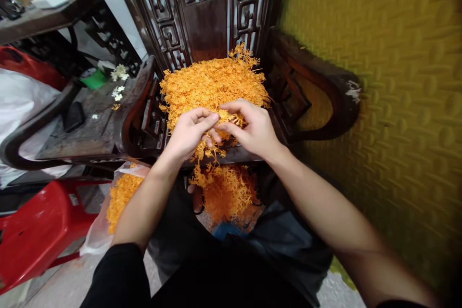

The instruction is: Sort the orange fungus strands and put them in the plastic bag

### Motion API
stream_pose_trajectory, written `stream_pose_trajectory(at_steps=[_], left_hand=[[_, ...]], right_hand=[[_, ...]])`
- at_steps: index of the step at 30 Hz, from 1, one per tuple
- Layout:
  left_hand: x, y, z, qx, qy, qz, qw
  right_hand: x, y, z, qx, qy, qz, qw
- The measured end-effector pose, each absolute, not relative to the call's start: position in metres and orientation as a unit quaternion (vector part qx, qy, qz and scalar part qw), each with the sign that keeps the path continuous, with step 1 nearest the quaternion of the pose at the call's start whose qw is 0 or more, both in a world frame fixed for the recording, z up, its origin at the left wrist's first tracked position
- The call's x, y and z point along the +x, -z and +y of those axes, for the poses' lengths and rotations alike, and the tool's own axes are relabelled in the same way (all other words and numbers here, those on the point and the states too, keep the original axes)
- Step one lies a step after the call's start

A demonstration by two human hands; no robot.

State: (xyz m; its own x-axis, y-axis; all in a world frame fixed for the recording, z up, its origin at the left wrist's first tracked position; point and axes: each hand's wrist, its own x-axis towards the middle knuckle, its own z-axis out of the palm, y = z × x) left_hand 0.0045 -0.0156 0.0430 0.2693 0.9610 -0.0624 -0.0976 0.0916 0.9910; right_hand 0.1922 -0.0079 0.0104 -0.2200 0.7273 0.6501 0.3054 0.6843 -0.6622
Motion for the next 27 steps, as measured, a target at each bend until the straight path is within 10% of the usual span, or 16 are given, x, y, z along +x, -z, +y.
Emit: stream_pose_trajectory(at_steps=[12, 19, 27], left_hand=[[-0.015, -0.054, -0.015, 0.476, -0.545, 0.437, 0.534], [-0.005, -0.044, -0.011, 0.426, -0.502, 0.407, 0.633], [0.008, -0.053, -0.024, 0.453, -0.462, 0.372, 0.666]], right_hand=[[0.225, -0.009, 0.032, -0.388, -0.326, -0.417, 0.754], [0.201, -0.011, 0.007, -0.337, -0.591, -0.502, 0.534], [0.188, -0.015, 0.002, -0.323, -0.586, -0.511, 0.54]])
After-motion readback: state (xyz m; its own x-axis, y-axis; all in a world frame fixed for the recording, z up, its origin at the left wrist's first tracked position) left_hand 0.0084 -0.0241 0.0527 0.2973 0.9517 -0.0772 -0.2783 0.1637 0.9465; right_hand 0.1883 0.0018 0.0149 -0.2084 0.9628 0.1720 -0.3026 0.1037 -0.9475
